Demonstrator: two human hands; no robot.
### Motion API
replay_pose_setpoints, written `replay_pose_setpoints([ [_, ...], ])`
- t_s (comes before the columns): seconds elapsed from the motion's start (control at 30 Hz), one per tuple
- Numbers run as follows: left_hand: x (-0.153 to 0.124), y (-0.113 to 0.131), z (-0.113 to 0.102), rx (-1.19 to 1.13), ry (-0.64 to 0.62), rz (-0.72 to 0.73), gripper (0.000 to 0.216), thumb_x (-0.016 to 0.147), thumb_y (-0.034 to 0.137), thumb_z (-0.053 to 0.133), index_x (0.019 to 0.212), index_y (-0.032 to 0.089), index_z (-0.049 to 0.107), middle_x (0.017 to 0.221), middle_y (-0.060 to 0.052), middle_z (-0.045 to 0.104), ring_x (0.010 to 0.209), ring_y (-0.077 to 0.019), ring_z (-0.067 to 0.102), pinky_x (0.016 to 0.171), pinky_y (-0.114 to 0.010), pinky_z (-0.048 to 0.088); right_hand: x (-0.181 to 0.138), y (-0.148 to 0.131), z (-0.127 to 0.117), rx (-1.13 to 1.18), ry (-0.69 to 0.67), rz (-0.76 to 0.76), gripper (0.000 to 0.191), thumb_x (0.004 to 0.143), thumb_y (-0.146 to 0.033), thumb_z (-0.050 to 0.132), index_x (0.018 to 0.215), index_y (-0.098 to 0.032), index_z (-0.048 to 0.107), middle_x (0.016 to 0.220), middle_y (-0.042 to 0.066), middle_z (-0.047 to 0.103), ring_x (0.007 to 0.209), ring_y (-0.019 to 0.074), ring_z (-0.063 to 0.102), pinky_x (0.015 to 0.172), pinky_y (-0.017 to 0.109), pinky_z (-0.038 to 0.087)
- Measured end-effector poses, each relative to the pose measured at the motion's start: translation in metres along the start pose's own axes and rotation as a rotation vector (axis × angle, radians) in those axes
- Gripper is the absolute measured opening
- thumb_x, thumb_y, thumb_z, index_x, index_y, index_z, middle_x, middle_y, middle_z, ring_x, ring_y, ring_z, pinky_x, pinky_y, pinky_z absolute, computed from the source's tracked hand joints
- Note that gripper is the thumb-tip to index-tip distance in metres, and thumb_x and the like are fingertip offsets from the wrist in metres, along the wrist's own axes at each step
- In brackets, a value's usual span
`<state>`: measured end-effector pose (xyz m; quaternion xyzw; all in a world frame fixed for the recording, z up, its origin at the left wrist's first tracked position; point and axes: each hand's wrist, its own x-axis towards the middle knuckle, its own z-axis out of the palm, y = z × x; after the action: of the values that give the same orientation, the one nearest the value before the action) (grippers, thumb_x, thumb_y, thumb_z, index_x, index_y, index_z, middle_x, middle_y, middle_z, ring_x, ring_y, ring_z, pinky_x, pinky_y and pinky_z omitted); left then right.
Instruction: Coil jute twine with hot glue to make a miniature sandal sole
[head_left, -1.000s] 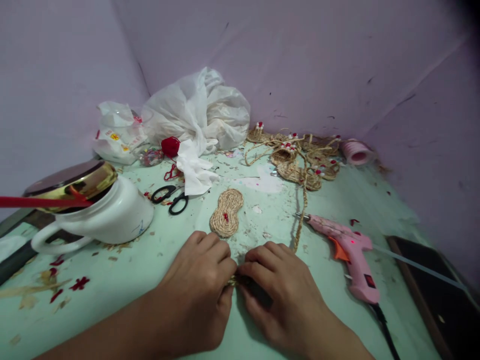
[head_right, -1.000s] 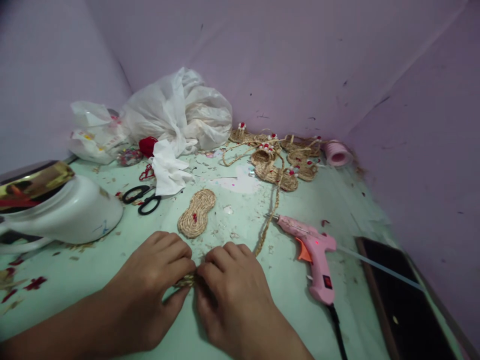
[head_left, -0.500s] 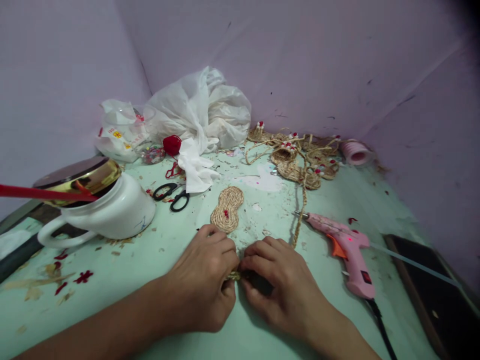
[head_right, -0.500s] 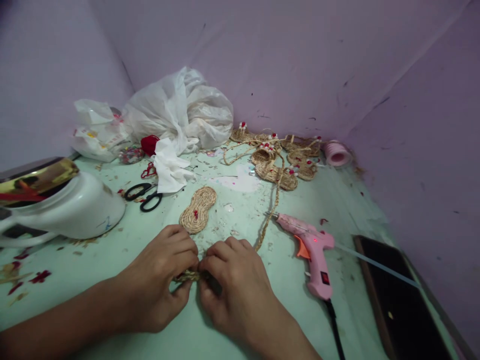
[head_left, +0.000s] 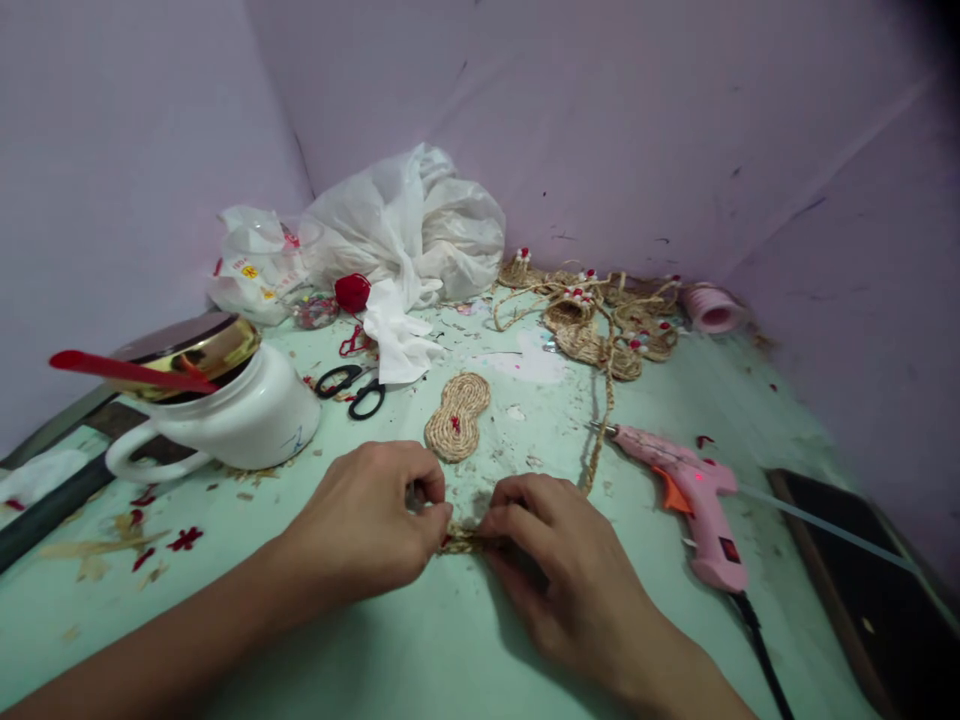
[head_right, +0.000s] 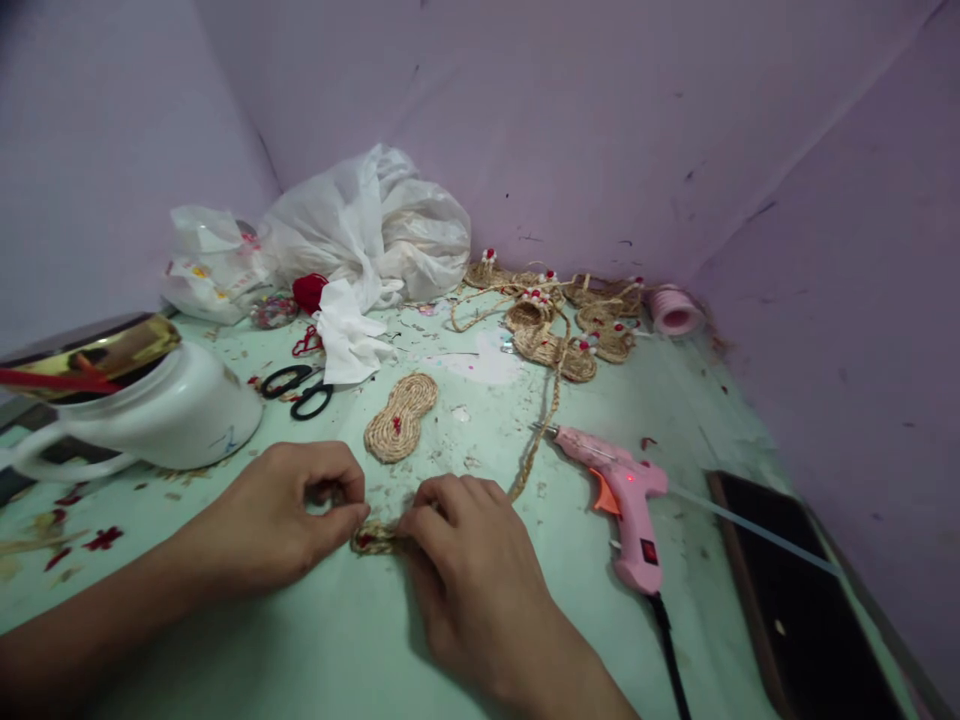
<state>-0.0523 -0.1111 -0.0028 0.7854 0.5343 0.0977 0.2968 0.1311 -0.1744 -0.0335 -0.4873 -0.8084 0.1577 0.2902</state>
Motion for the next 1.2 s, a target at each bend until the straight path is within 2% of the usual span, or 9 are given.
replay_pose_setpoints([
  [0.1, -0.001, 0.003, 0.004, 0.077, -0.031, -0.038, 0.008, 0.065, 0.026, 0.056, 0.06, 0.023, 0.061, 0.064, 0.001, 0.063, 0.061, -0.0178, 0.054, 0.053, -0.027, 0.035, 0.0, 0.0, 0.002, -0.022, -0.01, -0.058, 0.013, 0.082, -0.012, 0.053, 0.089, -0.02, 0.061, 0.087, 0.005, 0.061, 0.078, 0.0193, 0.052, 0.067, 0.034, 0.038],
  [0.23, -0.002, 0.002, 0.01, 0.149, -0.033, 0.002, 0.009, 0.065, 0.022, 0.055, 0.058, 0.023, 0.061, 0.063, 0.002, 0.063, 0.059, -0.0175, 0.055, 0.052, -0.026, 0.032, 0.001, 0.001, 0.004, -0.08, 0.014, -0.117, 0.017, 0.079, -0.009, 0.053, 0.087, -0.019, 0.064, 0.083, 0.006, 0.063, 0.072, 0.019, 0.051, 0.063, 0.033, 0.036],
  [0.47, -0.001, 0.0, 0.011, 0.19, -0.073, 0.054, 0.011, 0.066, 0.019, 0.052, 0.057, 0.022, 0.058, 0.062, 0.001, 0.062, 0.06, -0.018, 0.055, 0.054, -0.027, 0.032, 0.001, 0.0, 0.007, -0.131, 0.024, -0.13, 0.015, 0.077, -0.008, 0.053, 0.08, -0.018, 0.063, 0.08, 0.006, 0.063, 0.07, 0.0188, 0.051, 0.062, 0.033, 0.037],
  [0.53, 0.001, -0.001, 0.005, 0.113, -0.133, 0.004, 0.012, 0.068, 0.024, 0.053, 0.058, 0.022, 0.058, 0.06, 0.001, 0.061, 0.059, -0.0173, 0.053, 0.053, -0.027, 0.032, 0.001, 0.0, 0.008, -0.111, 0.056, -0.126, 0.012, 0.079, -0.008, 0.053, 0.081, -0.018, 0.061, 0.078, 0.005, 0.063, 0.069, 0.0186, 0.052, 0.062, 0.033, 0.037],
  [0.63, 0.007, -0.006, -0.009, -0.149, -0.252, -0.036, 0.018, 0.072, 0.034, 0.053, 0.062, 0.02, 0.059, 0.058, 0.002, 0.057, 0.058, -0.0152, 0.052, 0.054, -0.026, 0.035, -0.001, 0.001, 0.01, -0.051, 0.126, -0.076, 0.006, 0.081, -0.01, 0.056, 0.081, -0.017, 0.056, 0.072, 0.004, 0.062, 0.068, 0.0176, 0.052, 0.061, 0.032, 0.038],
  [0.77, 0.006, -0.008, -0.016, -0.177, -0.188, -0.004, 0.011, 0.07, 0.03, 0.058, 0.074, 0.021, 0.06, 0.072, 0.001, 0.06, 0.07, -0.0168, 0.054, 0.066, -0.03, 0.041, -0.001, 0.0, 0.011, -0.002, 0.155, -0.025, 0.011, 0.08, -0.011, 0.059, 0.088, -0.017, 0.055, 0.082, 0.005, 0.063, 0.073, 0.0181, 0.053, 0.063, 0.032, 0.04],
  [0.87, -0.002, -0.005, -0.005, -0.038, -0.132, 0.177, 0.015, 0.068, 0.025, 0.062, 0.082, 0.023, 0.061, 0.09, -0.001, 0.059, 0.086, -0.0216, 0.052, 0.078, -0.038, 0.039, 0.0, -0.001, 0.009, -0.021, 0.127, -0.006, 0.02, 0.078, -0.013, 0.061, 0.097, -0.018, 0.057, 0.092, 0.007, 0.064, 0.079, 0.0204, 0.053, 0.067, 0.034, 0.041],
  [1.03, -0.012, -0.001, 0.018, 0.101, -0.072, 0.359, 0.007, 0.072, 0.017, 0.055, 0.077, 0.019, 0.058, 0.086, -0.005, 0.055, 0.084, -0.023, 0.047, 0.077, -0.043, 0.036, 0.004, -0.001, 0.002, -0.016, 0.005, 0.038, 0.012, 0.075, -0.015, 0.062, 0.087, -0.018, 0.061, 0.088, 0.005, 0.063, 0.078, 0.0205, 0.051, 0.07, 0.038, 0.039],
  [1.2, -0.01, -0.002, 0.028, 0.125, 0.004, 0.422, 0.007, 0.073, 0.015, 0.052, 0.076, 0.018, 0.057, 0.082, -0.006, 0.055, 0.081, -0.0221, 0.046, 0.075, -0.042, 0.035, 0.004, 0.002, -0.001, 0.044, -0.02, 0.085, 0.015, 0.074, -0.012, 0.06, 0.087, -0.017, 0.062, 0.087, 0.005, 0.063, 0.08, 0.0205, 0.051, 0.071, 0.038, 0.04],
])
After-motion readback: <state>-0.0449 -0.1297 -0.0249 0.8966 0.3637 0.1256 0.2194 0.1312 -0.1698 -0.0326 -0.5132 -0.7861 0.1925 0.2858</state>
